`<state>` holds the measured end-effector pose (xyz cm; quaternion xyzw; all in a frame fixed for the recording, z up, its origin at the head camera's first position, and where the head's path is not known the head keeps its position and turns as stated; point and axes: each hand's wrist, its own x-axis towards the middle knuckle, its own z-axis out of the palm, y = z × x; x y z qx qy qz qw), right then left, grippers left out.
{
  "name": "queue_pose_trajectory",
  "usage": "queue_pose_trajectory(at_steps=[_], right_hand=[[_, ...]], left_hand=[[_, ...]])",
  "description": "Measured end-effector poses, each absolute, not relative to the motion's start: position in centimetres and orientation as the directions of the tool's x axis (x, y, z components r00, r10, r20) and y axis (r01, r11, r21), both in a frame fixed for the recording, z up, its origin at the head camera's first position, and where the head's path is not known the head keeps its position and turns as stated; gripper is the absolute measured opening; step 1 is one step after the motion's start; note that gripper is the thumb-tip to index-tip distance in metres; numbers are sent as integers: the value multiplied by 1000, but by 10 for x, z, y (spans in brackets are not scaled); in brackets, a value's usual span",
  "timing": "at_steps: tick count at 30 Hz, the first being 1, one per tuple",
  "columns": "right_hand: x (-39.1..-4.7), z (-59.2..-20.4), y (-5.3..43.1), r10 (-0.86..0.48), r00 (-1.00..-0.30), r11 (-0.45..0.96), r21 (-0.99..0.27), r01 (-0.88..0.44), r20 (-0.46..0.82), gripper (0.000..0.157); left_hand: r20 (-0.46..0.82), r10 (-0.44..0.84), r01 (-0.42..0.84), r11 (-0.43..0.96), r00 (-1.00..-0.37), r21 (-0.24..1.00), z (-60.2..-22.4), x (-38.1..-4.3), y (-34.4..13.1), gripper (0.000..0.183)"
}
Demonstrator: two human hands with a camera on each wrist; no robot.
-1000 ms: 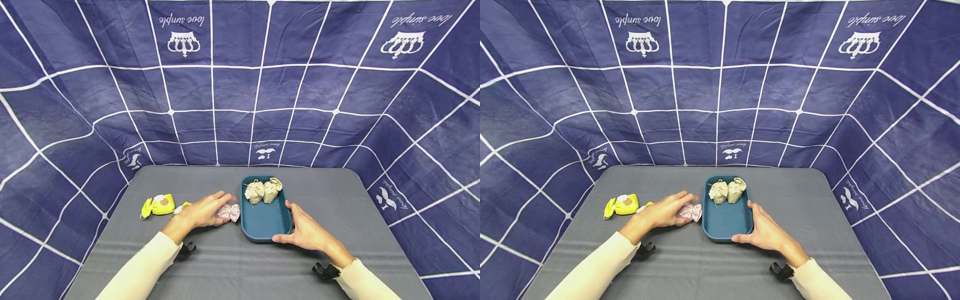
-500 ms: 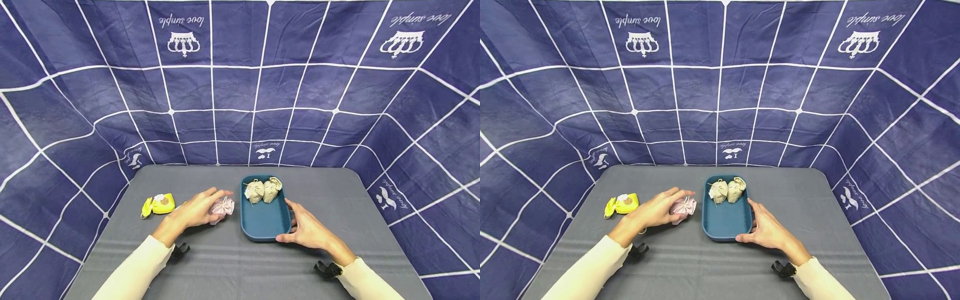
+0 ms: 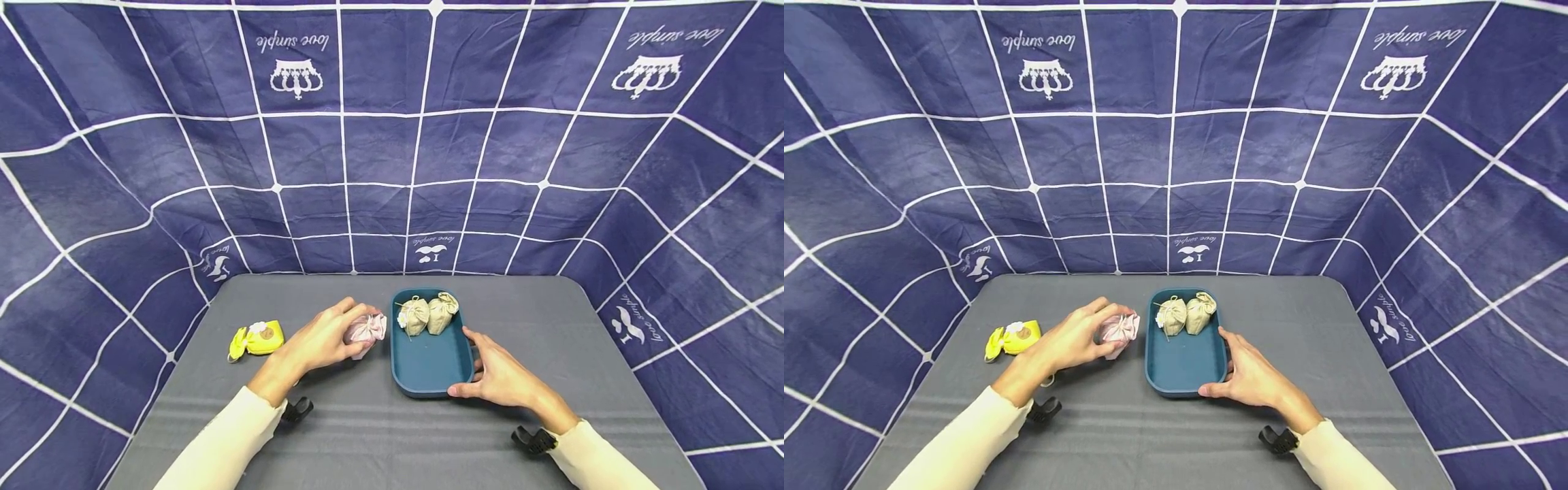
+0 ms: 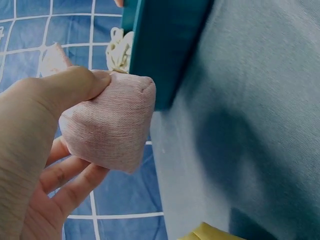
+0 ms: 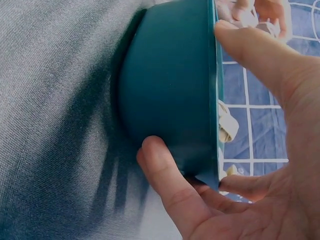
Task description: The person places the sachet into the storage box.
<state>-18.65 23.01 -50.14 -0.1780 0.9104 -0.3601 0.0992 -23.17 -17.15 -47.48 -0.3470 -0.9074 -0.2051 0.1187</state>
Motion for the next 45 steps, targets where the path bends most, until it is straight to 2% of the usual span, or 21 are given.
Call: queue_pose_trajectory(at_steps=[5,13,18,25,39,45], right_hand=[[-186,-501,229,-400,-915,665,-704,-250,-52,134],[-187,-500,229,-404,-913,653,-716,-249,-52,134],[-188,-502,231,-400,-915,655,-714,-248,-49,133],[-189,-502,231,-409,-912,658,-703,-271,-31,133],[-190,-503,231,-409,-911,657,-711,-252,-55,133],[-191,-503,232,-414,-908,645,-723,-248,-58,132]], left_hand=[[395,558,677,671,-730,303,-470,-233,-163,52],[450,559,708,639,-696,301,-464,-234,-148,52],[475,555,721,615,-683,319,-462,-235,-139,63],[435,570,715,591,-698,373,-458,-235,-128,81],[446,606,752,549,-659,365,-453,-239,-101,66],[418,611,741,565,-672,363,-452,-244,-87,64]])
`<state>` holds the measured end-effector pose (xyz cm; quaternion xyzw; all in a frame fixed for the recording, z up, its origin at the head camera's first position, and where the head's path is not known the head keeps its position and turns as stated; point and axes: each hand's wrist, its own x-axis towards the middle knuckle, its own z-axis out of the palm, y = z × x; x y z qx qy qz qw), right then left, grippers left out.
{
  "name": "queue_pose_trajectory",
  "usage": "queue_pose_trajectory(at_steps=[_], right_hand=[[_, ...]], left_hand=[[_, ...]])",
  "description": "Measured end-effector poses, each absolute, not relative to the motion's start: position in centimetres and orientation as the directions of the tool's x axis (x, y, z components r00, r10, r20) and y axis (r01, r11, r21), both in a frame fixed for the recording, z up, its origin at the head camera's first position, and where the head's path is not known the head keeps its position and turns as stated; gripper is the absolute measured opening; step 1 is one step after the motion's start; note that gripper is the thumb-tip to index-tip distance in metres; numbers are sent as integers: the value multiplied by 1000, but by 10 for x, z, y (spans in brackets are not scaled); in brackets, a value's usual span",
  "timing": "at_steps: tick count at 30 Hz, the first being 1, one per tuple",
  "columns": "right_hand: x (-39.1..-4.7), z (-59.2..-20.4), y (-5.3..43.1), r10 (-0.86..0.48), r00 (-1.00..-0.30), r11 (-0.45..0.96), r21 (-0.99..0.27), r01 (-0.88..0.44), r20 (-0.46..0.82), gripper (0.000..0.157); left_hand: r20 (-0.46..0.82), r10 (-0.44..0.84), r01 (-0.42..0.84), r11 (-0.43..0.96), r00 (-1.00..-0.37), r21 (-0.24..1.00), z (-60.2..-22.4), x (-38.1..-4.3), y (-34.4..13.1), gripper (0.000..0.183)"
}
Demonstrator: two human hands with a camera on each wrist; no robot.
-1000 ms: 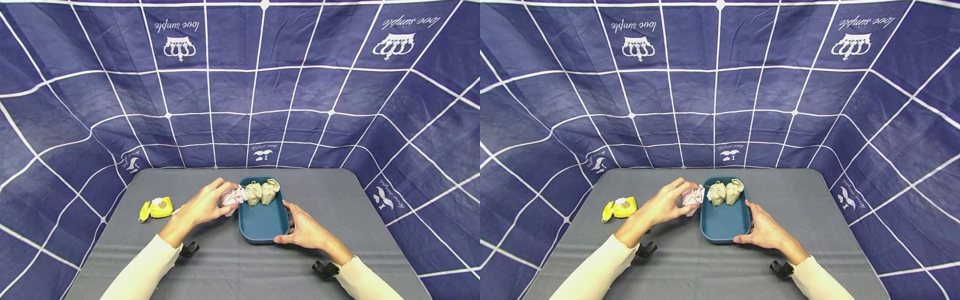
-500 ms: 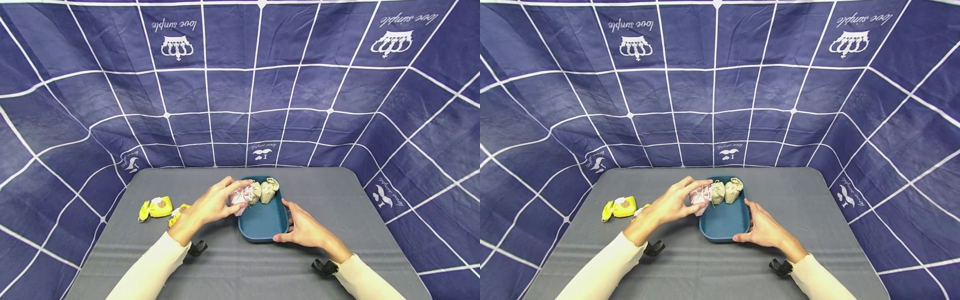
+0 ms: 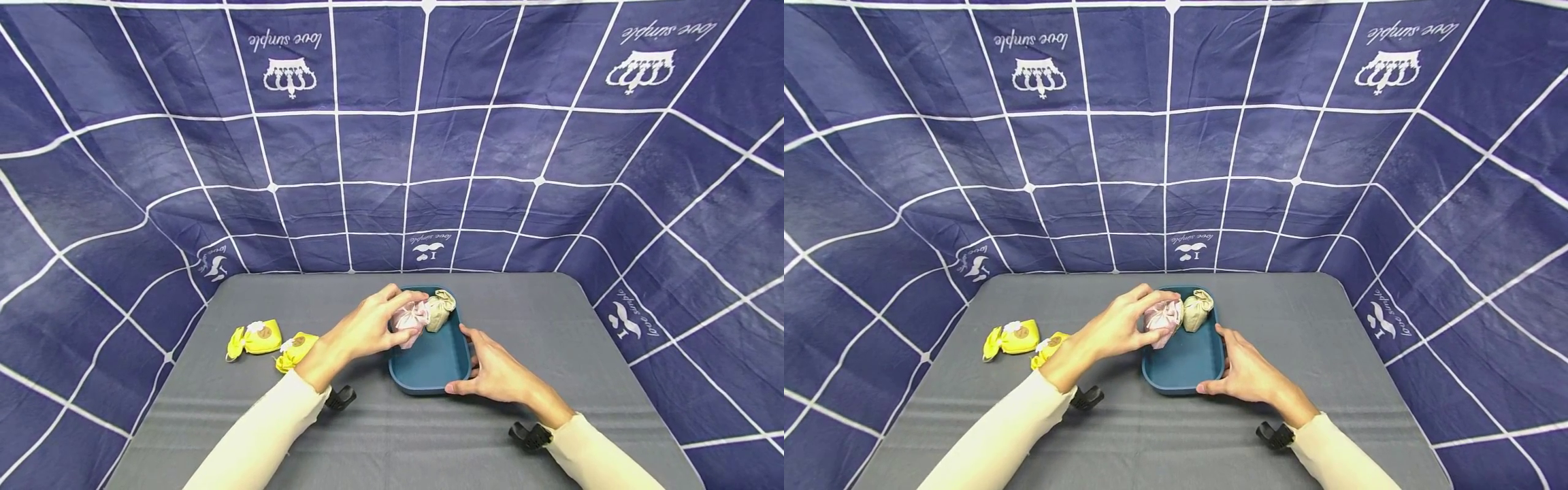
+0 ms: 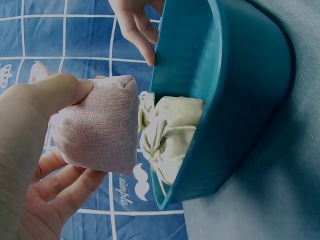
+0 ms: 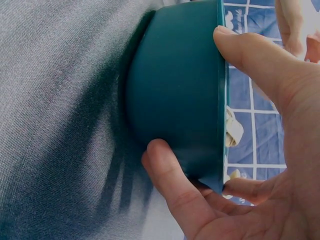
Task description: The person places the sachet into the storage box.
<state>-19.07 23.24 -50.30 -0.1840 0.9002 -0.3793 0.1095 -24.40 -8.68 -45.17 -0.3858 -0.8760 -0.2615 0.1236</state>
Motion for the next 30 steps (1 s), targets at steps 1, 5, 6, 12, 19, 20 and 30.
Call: queue_pose_trajectory(at_steps=[1,5,6,12,19,20,30], right_hand=[[-191,-503,233,-414,-908,645,-722,-249,-58,132],[-191,-504,234,-414,-908,648,-720,-249,-58,132],[-191,-504,234,-411,-910,650,-720,-245,-61,132],[-191,-505,234,-414,-908,652,-717,-249,-61,133],[-191,-504,233,-415,-908,646,-720,-253,-54,131],[-191,-504,233,-416,-908,647,-719,-254,-53,131],[-191,-503,233,-424,-905,635,-726,-264,-42,127]], left_hand=[[415,612,740,565,-673,365,-452,-245,-84,63],[413,616,742,558,-670,372,-451,-249,-73,61],[412,618,743,557,-669,371,-451,-250,-70,61],[389,628,738,553,-674,386,-453,-254,-55,63],[340,634,716,565,-694,410,-455,-260,-40,60],[337,636,717,565,-694,409,-455,-260,-38,60],[284,636,694,621,-718,364,-457,-266,-20,63]])
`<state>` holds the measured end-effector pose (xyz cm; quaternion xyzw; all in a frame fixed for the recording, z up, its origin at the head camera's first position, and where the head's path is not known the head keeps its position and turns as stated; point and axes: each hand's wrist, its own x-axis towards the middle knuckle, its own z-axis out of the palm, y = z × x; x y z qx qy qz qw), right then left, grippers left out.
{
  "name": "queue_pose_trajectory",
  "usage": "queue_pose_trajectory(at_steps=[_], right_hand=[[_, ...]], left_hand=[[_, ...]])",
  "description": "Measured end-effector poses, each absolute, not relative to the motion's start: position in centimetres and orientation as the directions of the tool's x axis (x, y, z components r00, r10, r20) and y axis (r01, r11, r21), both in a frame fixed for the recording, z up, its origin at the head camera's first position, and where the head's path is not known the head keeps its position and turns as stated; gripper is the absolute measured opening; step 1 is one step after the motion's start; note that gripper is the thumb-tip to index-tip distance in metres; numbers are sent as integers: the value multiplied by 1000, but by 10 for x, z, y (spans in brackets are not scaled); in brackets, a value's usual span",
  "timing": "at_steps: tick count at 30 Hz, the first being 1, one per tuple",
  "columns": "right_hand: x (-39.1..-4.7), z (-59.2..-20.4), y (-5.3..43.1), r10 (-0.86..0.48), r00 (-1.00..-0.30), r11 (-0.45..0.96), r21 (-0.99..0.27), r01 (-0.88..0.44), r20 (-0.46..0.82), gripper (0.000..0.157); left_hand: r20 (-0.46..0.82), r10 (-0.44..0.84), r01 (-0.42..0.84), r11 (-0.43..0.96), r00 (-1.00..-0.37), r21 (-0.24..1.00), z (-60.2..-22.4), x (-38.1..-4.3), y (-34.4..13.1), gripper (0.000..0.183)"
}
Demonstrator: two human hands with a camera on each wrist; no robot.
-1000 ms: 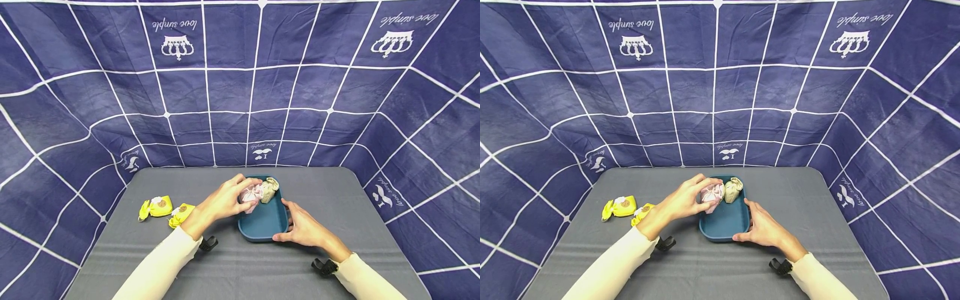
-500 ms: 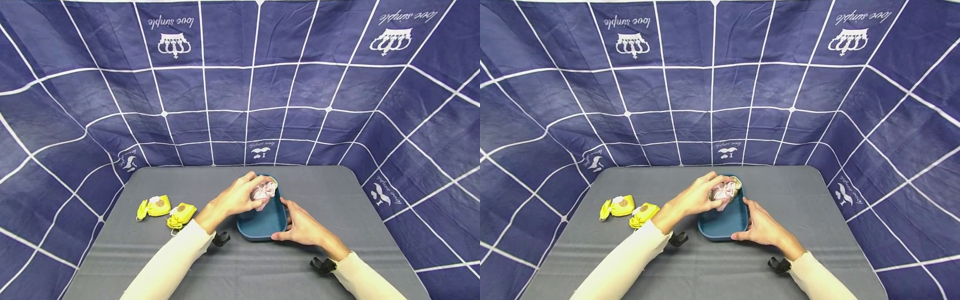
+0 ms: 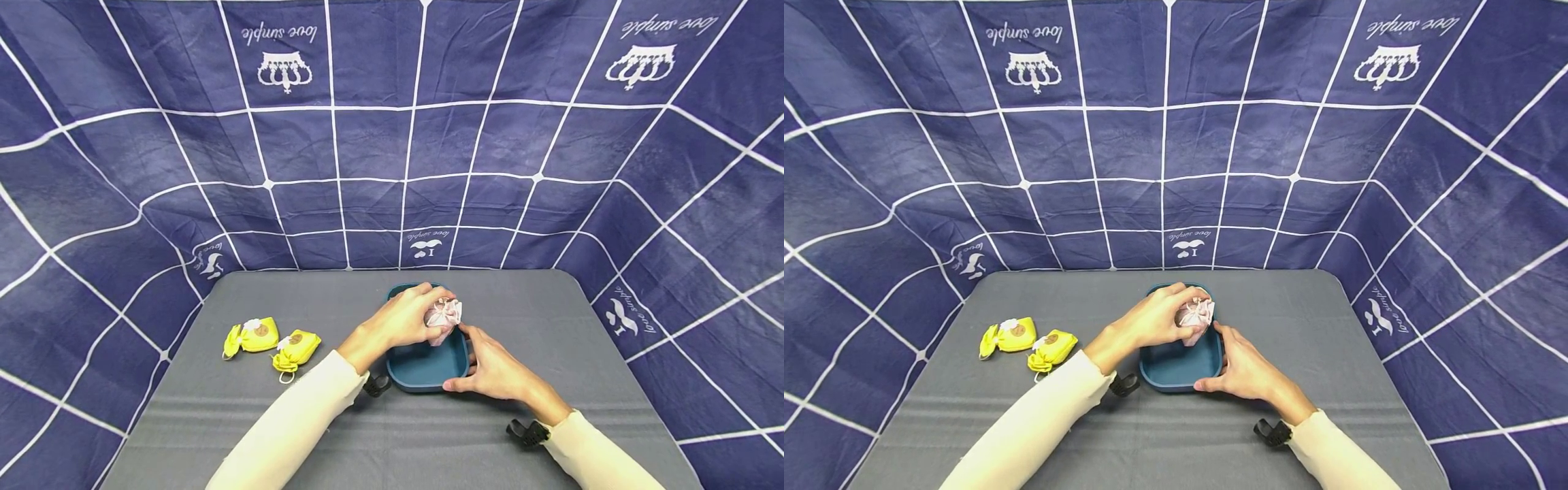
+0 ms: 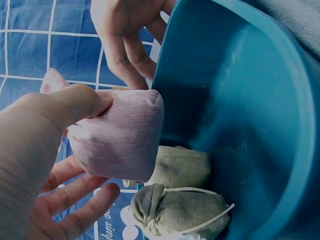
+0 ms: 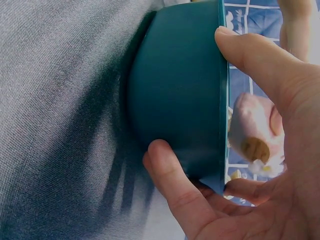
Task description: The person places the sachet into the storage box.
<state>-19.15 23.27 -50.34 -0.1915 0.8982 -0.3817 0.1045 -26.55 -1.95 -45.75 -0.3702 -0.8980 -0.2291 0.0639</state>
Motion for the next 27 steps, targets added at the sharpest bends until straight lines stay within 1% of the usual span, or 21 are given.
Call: queue_pose_trajectory(at_steps=[6,11,13,19,27], right_hand=[[-192,-504,233,-422,-906,631,-730,-262,-40,126],[-192,-505,233,-429,-902,615,-743,-263,-36,125],[-191,-505,233,-429,-903,616,-742,-264,-35,125],[-192,-504,231,-426,-904,639,-718,-275,-32,129],[-191,-504,232,-423,-906,646,-712,-275,-34,130]], left_hand=[[234,632,667,635,-738,389,-459,-268,-11,62],[218,635,663,644,-741,382,-464,-269,-7,64],[209,640,665,648,-740,370,-467,-269,-7,67],[158,656,668,675,-738,315,-470,-265,-10,81],[164,648,663,683,-744,308,-468,-259,-20,76]])
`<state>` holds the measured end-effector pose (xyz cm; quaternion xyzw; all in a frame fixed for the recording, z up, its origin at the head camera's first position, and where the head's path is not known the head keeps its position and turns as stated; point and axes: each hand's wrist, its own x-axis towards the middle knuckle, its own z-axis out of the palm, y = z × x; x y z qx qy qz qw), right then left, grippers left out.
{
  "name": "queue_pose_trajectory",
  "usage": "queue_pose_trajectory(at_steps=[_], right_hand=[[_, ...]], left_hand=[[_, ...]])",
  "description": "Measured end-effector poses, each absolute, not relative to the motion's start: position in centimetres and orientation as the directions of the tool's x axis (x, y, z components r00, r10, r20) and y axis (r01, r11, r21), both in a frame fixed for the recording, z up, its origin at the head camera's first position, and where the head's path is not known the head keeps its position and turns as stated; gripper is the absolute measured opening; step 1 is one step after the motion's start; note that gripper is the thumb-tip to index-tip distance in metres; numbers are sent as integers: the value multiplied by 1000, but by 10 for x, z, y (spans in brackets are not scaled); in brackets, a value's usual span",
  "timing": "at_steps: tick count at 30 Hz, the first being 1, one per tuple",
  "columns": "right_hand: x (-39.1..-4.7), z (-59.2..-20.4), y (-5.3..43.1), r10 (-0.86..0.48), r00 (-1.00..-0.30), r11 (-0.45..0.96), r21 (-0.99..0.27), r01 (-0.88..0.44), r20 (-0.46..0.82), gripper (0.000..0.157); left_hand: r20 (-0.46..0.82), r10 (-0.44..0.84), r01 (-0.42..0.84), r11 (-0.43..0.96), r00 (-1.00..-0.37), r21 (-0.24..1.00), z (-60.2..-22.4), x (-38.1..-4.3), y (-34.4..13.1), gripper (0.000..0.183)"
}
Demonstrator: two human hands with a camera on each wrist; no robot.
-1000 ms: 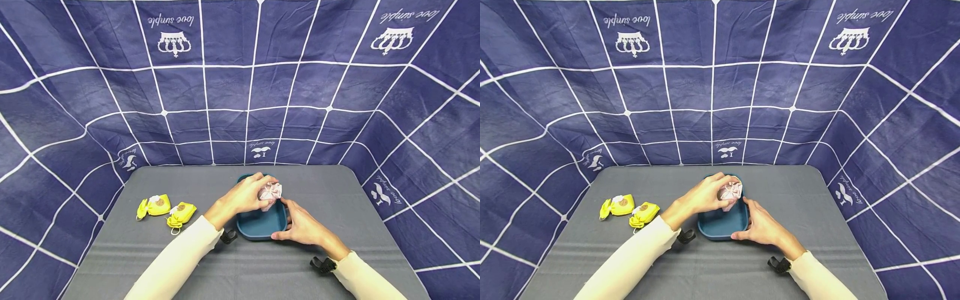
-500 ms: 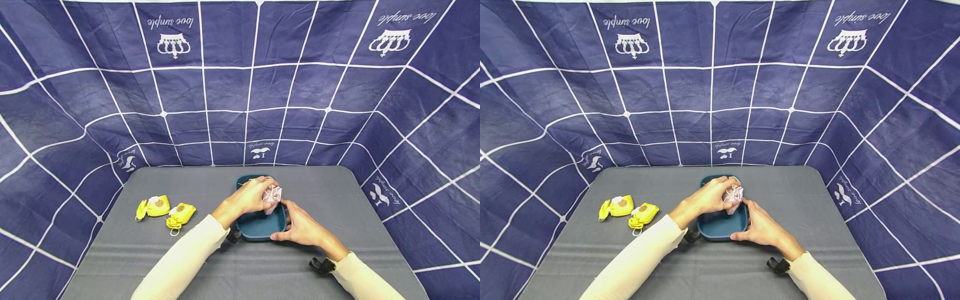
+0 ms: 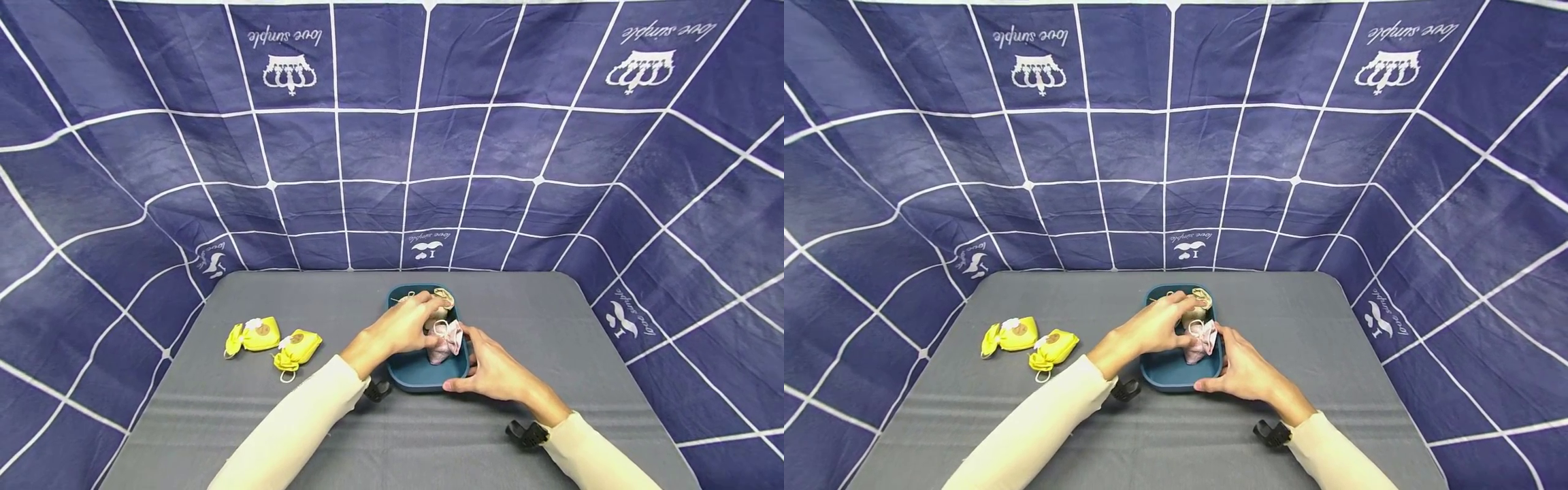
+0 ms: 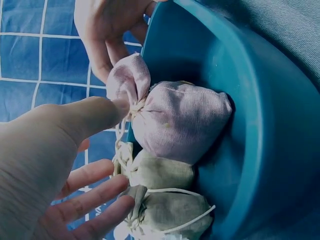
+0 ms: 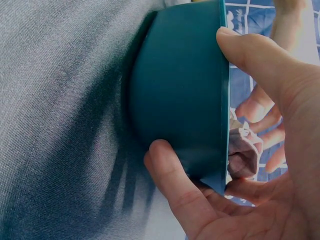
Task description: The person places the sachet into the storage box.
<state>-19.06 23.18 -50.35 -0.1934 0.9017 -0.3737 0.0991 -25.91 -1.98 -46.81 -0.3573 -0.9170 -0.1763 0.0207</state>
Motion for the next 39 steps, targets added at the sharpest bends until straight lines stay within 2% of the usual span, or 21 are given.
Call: queue_pose_trajectory(at_steps=[7,20,31,39], right_hand=[[-190,-503,232,-415,-909,649,-712,-268,-37,130],[-190,-503,235,-412,-910,653,-708,-269,-35,130],[-190,-505,233,-418,-908,638,-719,-274,-25,129],[-191,-505,230,-409,-912,642,-722,-258,-39,129]], left_hand=[[200,640,668,682,-742,298,-465,-254,-31,63],[279,566,629,730,-776,268,-464,-241,-73,54],[301,436,514,814,-848,269,-471,-229,-121,54],[353,374,474,841,-858,261,-483,-214,-160,52]])
